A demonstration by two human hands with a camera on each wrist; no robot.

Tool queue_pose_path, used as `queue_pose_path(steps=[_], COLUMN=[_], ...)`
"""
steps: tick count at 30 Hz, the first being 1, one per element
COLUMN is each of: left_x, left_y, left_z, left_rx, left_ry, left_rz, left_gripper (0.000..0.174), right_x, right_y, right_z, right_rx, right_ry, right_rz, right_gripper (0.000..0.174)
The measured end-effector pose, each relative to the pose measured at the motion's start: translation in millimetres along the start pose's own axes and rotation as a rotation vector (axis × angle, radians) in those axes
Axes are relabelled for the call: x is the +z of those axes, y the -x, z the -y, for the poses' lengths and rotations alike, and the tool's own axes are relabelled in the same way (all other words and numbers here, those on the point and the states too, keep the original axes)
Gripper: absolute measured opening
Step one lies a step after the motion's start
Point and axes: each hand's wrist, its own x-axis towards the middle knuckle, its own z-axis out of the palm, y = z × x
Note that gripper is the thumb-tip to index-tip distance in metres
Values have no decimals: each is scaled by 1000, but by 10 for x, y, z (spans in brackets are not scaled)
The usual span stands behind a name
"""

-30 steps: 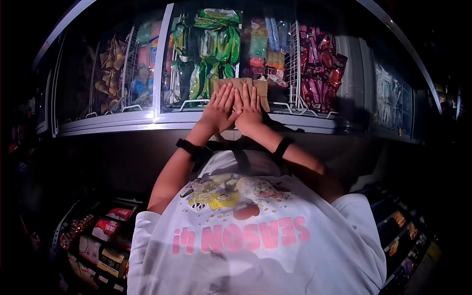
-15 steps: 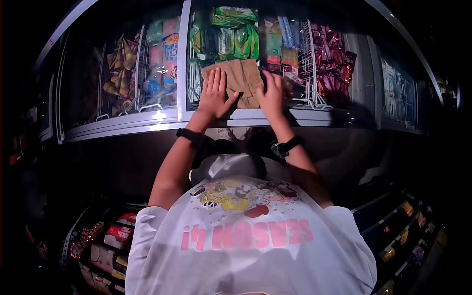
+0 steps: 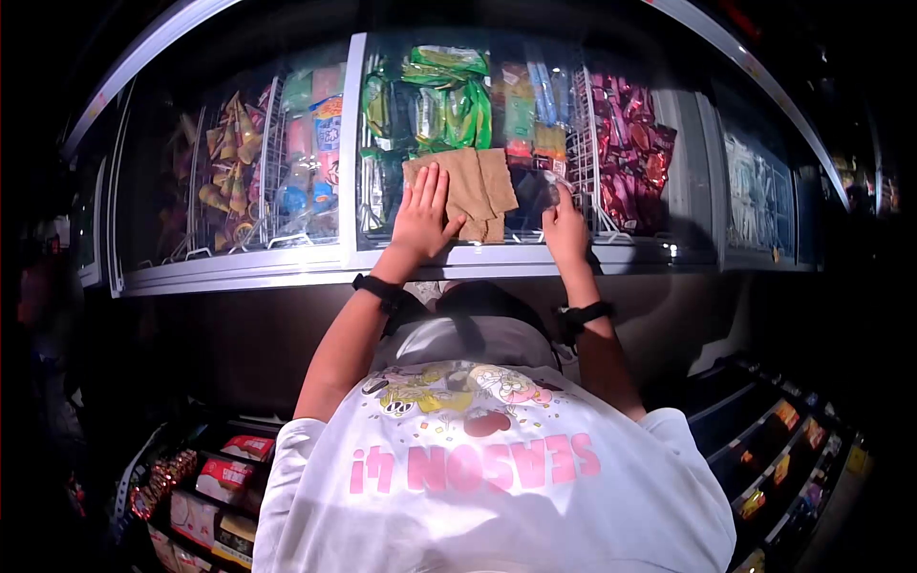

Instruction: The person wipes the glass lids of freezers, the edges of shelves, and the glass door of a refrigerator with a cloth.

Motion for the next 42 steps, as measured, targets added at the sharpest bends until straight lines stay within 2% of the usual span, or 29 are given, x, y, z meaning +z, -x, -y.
queue_pose_path(steps=[2,3,4,6,8,10,12,15,18,19,21,23,24,26,28,29,30,31,32,33,34,36,37,38,40,41,42], left_x=[9,-27,-55,2,51,-45,-71,-136,-177,-204,-252,-662,-803,-1069,-1079,-1136,-1177,-1205,-1226,-1094,-1032,-855,-795,-717,-697,-697,-714], left_y=[18,32,54,84,108,126,118,39,19,59,161,345,451,632,812,915,984,1062,1125,1192,1239,1361,1404,1413,1383,1340,1290], left_z=[21,9,18,64,116,131,136,195,317,387,567,703,782,994,1300,1427,1579,1690,1797,1935,2025,2137,2191,2216,2198,2222,2248], left_rx=[-10,-18,-26,-29,-15,-26,-11,-1,70,100,76,24,17,-70,-52,-52,-58,-62,-66,-78,-117,-176,-138,-140,-156,-183,-204], left_ry=[13,21,27,11,-63,14,41,175,333,409,381,395,375,334,261,198,142,78,12,9,62,185,119,125,116,98,97], left_rz=[-5,-1,5,2,1,32,-13,107,55,13,73,126,35,86,-84,-178,-110,-124,-140,-136,-44,41,95,98,42,115,123], left_gripper=[78,77,75,73,68,65,61,64,58,51,44,41,38,32,28,27,33,36,40,44,47,54,61,61,63,65,65], right_x=[39,87,168,406,726,774,805,818,877,952,1114,1246,1313,1515,1572,1640,1713,1850,1985,2041,2084,2128,2121,2112,2077,2070,2102], right_y=[71,98,120,141,158,156,188,215,292,315,413,534,595,669,764,827,875,907,1034,1119,1160,1133,1123,1114,1066,1012,939], right_z=[359,527,695,966,1028,1047,1074,1122,1315,1335,1447,1651,1804,2099,2504,2686,2833,2920,2994,3058,3117,3177,3165,3144,3156,3177,3224], right_rx=[-280,-496,-576,-727,-649,-669,-596,-477,-418,-401,-419,-448,-455,-528,-646,-601,-557,-731,-684,-640,-593,-489,-501,-515,-519,-528,-563], right_ry=[-241,-204,-236,-184,-6,48,-24,-13,173,160,51,-31,-104,-199,-84,-81,-80,-27,-116,-56,3,131,158,185,198,205,195], right_rz=[-21,-64,60,51,77,38,38,-28,33,56,46,66,79,104,103,168,233,242,261,229,197,307,312,319,338,348,282], right_gripper=[39,38,39,42,47,48,52,59,68,70,71,68,61,52,55,57,60,63,63,63,63,58,58,57,57,57,57])
